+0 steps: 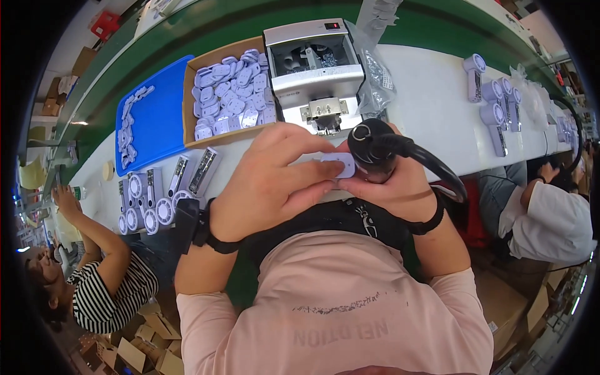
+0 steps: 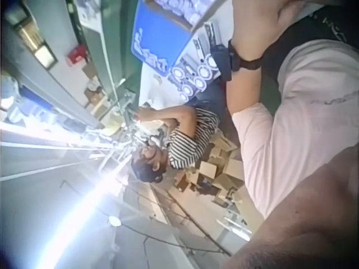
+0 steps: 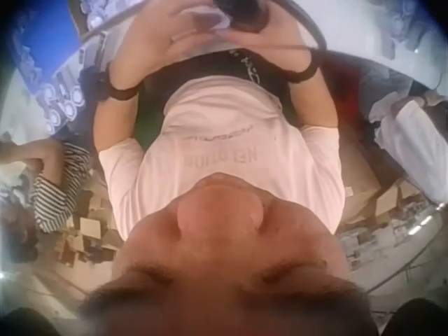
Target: Assemble small electronic or mechanical components using a handheld electric screwdriver on a factory production line.
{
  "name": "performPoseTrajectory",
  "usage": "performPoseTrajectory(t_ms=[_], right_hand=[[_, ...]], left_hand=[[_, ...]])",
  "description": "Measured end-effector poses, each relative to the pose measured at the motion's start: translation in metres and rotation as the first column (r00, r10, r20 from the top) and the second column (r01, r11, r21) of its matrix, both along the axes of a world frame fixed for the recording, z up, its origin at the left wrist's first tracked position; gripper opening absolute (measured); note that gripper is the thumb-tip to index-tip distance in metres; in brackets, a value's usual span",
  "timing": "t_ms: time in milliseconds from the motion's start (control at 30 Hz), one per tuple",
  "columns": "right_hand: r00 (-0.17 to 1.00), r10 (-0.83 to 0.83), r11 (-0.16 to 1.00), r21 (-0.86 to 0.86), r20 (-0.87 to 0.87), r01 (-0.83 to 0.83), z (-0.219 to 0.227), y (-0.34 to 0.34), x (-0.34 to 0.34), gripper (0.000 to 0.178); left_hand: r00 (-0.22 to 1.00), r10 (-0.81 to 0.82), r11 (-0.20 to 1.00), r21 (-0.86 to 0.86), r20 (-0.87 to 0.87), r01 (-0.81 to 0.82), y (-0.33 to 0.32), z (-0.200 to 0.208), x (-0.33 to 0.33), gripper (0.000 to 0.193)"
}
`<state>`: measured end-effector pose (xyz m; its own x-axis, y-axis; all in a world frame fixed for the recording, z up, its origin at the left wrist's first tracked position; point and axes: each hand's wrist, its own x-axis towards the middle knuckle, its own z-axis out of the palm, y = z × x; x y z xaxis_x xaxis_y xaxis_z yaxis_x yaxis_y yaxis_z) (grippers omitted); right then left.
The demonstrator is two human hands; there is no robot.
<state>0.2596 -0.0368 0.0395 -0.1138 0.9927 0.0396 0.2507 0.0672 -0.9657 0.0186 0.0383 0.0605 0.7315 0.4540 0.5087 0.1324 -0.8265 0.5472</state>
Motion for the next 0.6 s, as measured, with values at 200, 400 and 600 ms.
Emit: performPoseTrajectory(t_ms=[200,400,600], right_hand=[[0.994,0.061,0.997,-0.048,-0.090,-0.065,-0.002,-0.004,0.008,0.062],[0.883,0.064,0.994,0.106,-0.465,-0.016,0.013,0.018,0.028,0.055],[0.912,0.152,0.903,0.429,-0.382,0.029,0.022,0.064,-0.035,0.045]], left_hand=[[0.998,-0.038,0.996,-0.077,0.049,0.042,-0.004,-0.023,0.002,0.033],[0.989,0.071,0.997,-0.007,0.131,-0.071,-0.025,-0.026,-0.014,0.040],[0.980,0.129,0.991,-0.063,0.151,-0.121,-0.035,-0.037,-0.028,0.040]])
